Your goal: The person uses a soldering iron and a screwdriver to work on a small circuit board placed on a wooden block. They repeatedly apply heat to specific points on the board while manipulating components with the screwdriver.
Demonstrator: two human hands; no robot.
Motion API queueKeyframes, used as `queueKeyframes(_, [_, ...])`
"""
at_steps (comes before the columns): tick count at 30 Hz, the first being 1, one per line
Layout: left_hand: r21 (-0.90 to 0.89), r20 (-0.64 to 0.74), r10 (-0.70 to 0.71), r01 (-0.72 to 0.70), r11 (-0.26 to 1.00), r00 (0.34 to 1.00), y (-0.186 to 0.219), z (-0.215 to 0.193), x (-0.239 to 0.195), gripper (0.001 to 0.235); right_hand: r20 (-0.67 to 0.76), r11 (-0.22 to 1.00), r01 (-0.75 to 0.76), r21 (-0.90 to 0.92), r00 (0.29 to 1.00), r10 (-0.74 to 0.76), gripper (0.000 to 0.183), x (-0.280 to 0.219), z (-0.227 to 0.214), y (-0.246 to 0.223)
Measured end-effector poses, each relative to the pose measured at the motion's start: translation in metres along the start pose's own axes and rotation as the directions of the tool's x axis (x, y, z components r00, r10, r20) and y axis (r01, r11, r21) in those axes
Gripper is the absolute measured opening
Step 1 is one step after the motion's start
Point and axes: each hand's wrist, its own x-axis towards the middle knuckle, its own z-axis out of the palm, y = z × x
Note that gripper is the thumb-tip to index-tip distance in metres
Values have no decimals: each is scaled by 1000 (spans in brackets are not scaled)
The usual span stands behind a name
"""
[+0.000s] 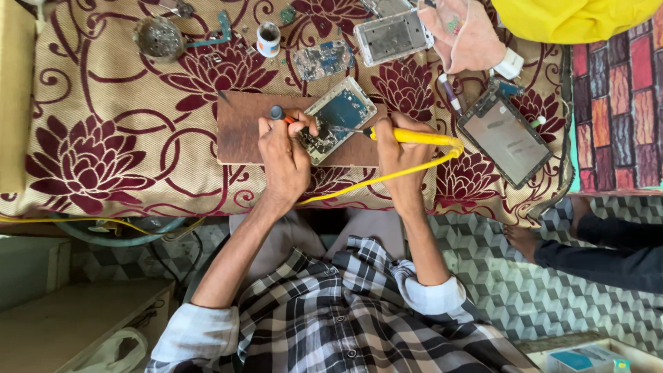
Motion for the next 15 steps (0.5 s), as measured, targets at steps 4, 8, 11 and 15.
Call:
queueKeyframes(4, [0, -7, -17, 17, 1000, 1000, 1, 1, 2, 26, 202, 714, 555, -427, 828, -523, 16, 14, -12, -7])
queueKeyframes(8, [-9, -3, -14, 14, 1000, 1000, -1, 0, -1, 26, 74, 959, 223, -177, 974, -213, 27, 20, -4, -12])
queueKeyframes(11, [-13, 12, -2, 2, 1000, 1000, -3, 0, -3, 25, 77, 993, -98, -61, 992, 103, 31, 24, 0, -5])
queueKeyframes(15, [6, 26, 9, -9, 1000, 1000, -6, 0, -1, 27, 90, 949, -313, 29, 947, 309, 37, 32, 1, 12])
